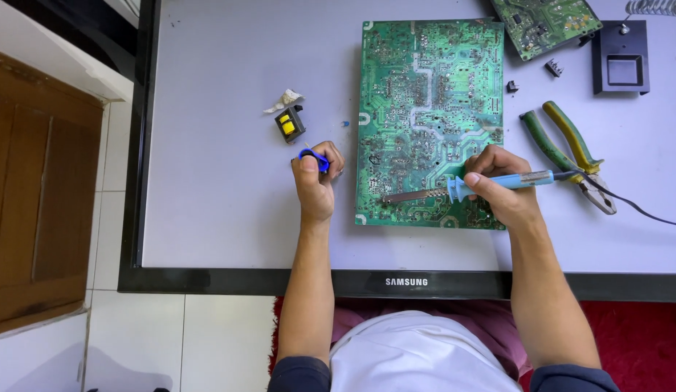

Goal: Using a soldering iron and a desoldering pump to remove solder from components on a printed circuit board.

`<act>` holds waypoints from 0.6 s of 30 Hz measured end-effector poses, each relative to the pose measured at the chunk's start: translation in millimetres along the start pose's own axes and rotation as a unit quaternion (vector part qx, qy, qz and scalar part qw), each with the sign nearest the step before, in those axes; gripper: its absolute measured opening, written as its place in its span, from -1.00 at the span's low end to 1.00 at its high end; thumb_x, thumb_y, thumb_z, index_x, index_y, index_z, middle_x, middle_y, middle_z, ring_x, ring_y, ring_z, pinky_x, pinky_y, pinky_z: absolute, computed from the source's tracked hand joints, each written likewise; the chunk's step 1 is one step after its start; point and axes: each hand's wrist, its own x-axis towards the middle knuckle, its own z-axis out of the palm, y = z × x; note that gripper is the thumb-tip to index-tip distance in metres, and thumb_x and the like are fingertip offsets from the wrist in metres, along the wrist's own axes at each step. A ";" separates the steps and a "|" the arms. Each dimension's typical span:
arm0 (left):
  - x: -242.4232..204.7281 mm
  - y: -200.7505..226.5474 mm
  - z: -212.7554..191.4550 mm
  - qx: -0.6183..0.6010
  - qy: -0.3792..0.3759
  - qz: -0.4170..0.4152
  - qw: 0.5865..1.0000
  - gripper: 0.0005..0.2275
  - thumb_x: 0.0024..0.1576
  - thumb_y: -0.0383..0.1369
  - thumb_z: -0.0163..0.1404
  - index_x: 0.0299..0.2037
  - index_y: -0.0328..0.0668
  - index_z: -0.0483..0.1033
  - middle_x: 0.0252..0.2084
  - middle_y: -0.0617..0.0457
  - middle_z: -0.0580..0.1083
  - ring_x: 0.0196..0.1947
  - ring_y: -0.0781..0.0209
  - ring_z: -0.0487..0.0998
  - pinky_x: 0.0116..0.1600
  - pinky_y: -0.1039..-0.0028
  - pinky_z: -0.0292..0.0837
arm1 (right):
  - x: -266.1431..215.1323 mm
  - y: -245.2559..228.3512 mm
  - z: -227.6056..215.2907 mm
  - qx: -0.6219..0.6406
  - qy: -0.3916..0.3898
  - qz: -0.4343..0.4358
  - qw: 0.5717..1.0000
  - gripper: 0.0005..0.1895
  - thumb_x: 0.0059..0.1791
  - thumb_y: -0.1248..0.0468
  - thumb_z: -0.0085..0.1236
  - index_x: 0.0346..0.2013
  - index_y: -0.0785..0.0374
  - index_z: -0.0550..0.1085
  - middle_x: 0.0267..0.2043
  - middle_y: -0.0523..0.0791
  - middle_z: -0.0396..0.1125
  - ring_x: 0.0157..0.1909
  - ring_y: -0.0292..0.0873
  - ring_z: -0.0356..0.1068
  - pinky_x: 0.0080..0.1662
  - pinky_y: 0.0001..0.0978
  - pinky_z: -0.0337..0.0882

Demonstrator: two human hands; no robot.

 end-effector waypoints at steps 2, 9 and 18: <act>0.6 3.7 3.7 0.029 -0.006 0.002 1.000 -0.41 0.31 0.19 -0.26 -0.63 -0.08 0.21 -0.64 0.10 0.14 -0.61 0.25 0.22 -0.40 0.50 0.17 | -1.6 0.9 -0.2 -0.005 0.012 0.006 1.000 -0.81 0.01 0.46 0.19 -0.46 0.43 0.39 -0.67 -0.01 0.22 -0.57 -0.21 0.26 -0.34 -0.38 0.27; 1.4 17.1 7.1 0.084 -0.004 0.064 0.994 -0.69 0.45 -0.22 -0.31 -0.28 -0.17 0.36 -0.45 0.11 0.25 -0.43 0.30 0.30 -0.20 0.47 0.33 | 1.5 -3.9 11.5 -0.104 0.124 0.108 0.981 -0.69 0.08 0.39 0.16 -0.53 0.32 0.33 -0.67 -0.07 0.19 -0.60 -0.27 0.26 -0.42 -0.50 0.27; -0.9 25.0 12.8 0.101 -0.010 0.071 0.992 -0.77 0.45 -0.31 -0.28 -0.20 -0.19 0.39 -0.43 0.08 0.30 -0.37 0.27 0.35 -0.13 0.42 0.41 | 9.8 -3.2 31.7 -0.103 0.223 0.128 0.961 -0.69 0.03 0.40 0.12 -0.58 0.27 0.30 -0.69 -0.08 0.09 -0.69 -0.29 0.14 -0.52 -0.50 0.14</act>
